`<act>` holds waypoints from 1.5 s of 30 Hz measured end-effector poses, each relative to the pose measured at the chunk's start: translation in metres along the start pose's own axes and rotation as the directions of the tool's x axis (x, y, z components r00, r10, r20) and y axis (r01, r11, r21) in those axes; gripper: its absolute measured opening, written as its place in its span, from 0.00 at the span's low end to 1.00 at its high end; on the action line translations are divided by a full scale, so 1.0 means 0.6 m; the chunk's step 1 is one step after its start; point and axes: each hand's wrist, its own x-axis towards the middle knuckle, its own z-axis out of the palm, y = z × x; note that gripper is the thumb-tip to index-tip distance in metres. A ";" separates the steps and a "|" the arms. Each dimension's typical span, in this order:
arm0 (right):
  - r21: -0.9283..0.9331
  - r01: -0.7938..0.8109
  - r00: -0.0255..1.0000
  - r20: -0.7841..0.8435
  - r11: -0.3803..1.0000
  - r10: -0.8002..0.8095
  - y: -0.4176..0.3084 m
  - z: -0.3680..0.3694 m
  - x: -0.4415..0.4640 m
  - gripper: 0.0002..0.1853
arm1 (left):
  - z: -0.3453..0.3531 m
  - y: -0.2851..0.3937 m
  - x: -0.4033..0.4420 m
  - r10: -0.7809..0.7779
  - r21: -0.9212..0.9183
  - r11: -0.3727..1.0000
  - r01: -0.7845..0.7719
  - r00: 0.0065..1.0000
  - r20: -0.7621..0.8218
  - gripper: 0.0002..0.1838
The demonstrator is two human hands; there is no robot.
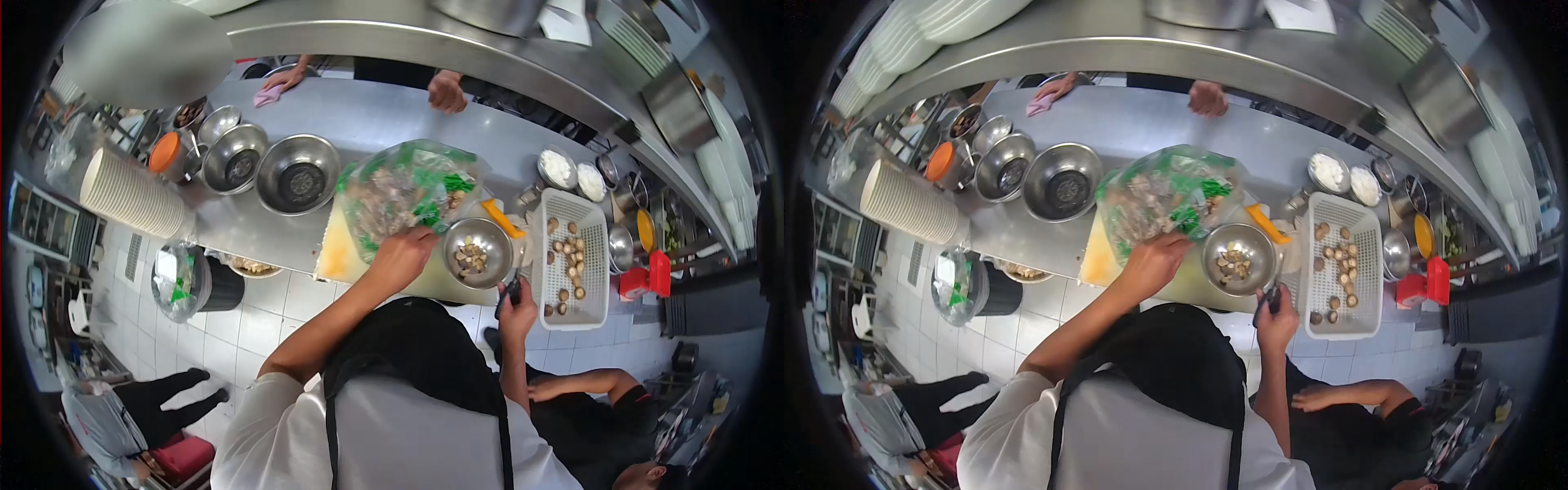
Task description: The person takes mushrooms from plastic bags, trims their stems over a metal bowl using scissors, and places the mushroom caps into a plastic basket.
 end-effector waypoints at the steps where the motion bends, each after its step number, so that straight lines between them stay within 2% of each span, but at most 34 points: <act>1: 0.027 0.023 1.000 0.010 0.999 -0.023 -0.013 -0.005 0.004 0.23 | 0.025 -0.008 0.015 0.020 0.077 0.997 -0.019 1.000 -0.008 0.14; 3: 0.018 -0.004 0.998 0.057 1.000 0.003 -0.034 -0.013 0.010 0.22 | 0.067 -0.028 0.052 0.060 0.232 0.971 -0.052 0.998 -0.027 0.21; 6: 0.021 0.031 0.997 0.074 0.999 -0.032 -0.038 -0.020 0.010 0.25 | 0.088 -0.043 0.092 -0.019 0.381 0.924 0.017 1.000 0.001 0.23; 9: 0.022 0.031 0.996 0.088 0.999 -0.033 -0.030 -0.022 0.005 0.26 | 0.083 -0.039 0.107 -0.201 0.364 0.915 0.171 0.978 0.046 0.21; 11: 0.003 0.045 0.993 0.105 0.999 -0.045 -0.021 -0.026 0.002 0.25 | 0.062 -0.035 0.102 -0.257 0.375 0.893 0.249 0.966 -0.030 0.21; 12: 0.004 -0.005 0.989 0.149 1.000 0.005 -0.019 -0.031 0.002 0.25 | 0.052 -0.037 0.100 -0.282 0.380 0.880 0.285 0.957 -0.067 0.21; 15: 0.003 0.000 0.990 0.142 1.000 0.000 -0.007 -0.034 0.002 0.25 | 0.059 -0.064 0.088 -0.230 0.492 0.845 0.212 0.973 -0.025 0.20; 16: -0.006 -0.026 0.983 0.183 1.000 0.027 -0.011 -0.038 0.004 0.25 | 0.063 -0.058 0.090 -0.254 0.518 0.825 0.226 0.967 -0.017 0.21; 19: 0.018 0.034 0.986 0.160 0.999 -0.036 -0.013 -0.038 0.007 0.25 | 0.070 -0.044 0.113 -0.369 0.551 0.785 0.282 0.928 0.050 0.20; 22: -0.045 0.041 0.972 0.232 0.998 -0.029 -0.033 -0.053 0.018 0.24 | 0.082 -0.055 0.121 -0.402 0.591 0.754 0.287 0.913 0.071 0.17; 25: -0.052 0.051 0.974 0.224 0.997 -0.038 -0.043 -0.058 0.021 0.24 | 0.100 -0.067 0.107 -0.215 0.632 0.763 0.139 0.976 0.045 0.13; 28: -0.024 0.033 0.986 0.165 0.999 -0.028 -0.039 -0.060 0.021 0.24 | 0.064 -0.041 0.099 -0.126 0.512 0.848 0.141 0.990 -0.065 0.11; 31: -0.013 -0.042 0.989 0.142 0.999 0.044 -0.035 -0.070 0.017 0.25 | 0.041 -0.056 0.105 -0.164 0.202 0.946 0.254 0.911 -0.379 0.12; 32: -0.009 -0.075 0.984 0.160 0.997 0.075 -0.040 -0.079 0.018 0.25 | 0.028 -0.059 0.107 -0.339 0.079 0.919 0.386 0.878 -0.338 0.13; 34: -0.017 -0.075 0.982 0.175 0.997 0.077 -0.045 -0.088 0.019 0.25 | -0.032 -0.029 0.126 -0.646 -0.146 0.763 0.629 0.736 -0.202 0.14; 36: 0.007 -0.061 0.981 0.183 0.998 0.059 -0.033 -0.084 0.013 0.25 | -0.044 -0.037 0.126 -0.461 -0.220 0.888 0.405 0.788 -0.408 0.14; 37: 0.018 -0.058 0.981 0.188 0.998 0.054 -0.029 -0.082 0.009 0.25 | -0.049 -0.042 0.124 -0.362 -0.234 0.931 0.280 0.783 -0.505 0.14; 38: 0.026 -0.023 0.981 0.196 0.999 0.017 -0.027 -0.080 0.007 0.25 | -0.051 -0.054 0.120 -0.426 -0.317 0.901 0.298 0.752 -0.503 0.13; 41: 0.079 0.096 0.964 0.242 0.992 -0.113 -0.031 -0.072 0.004 0.27 | -0.079 -0.038 0.118 -0.588 -0.655 0.747 0.114 0.573 -0.571 0.13; 43: 0.153 0.188 0.927 0.298 0.970 -0.227 -0.051 -0.061 0.012 0.27 | -0.111 -0.018 0.118 -0.629 -0.716 0.698 0.004 0.480 -0.611 0.15; 45: 0.214 0.204 0.839 0.465 0.955 -0.283 -0.090 -0.054 0.030 0.26 | -0.138 0.000 0.113 -0.658 -0.741 0.666 -0.079 0.407 -0.634 0.14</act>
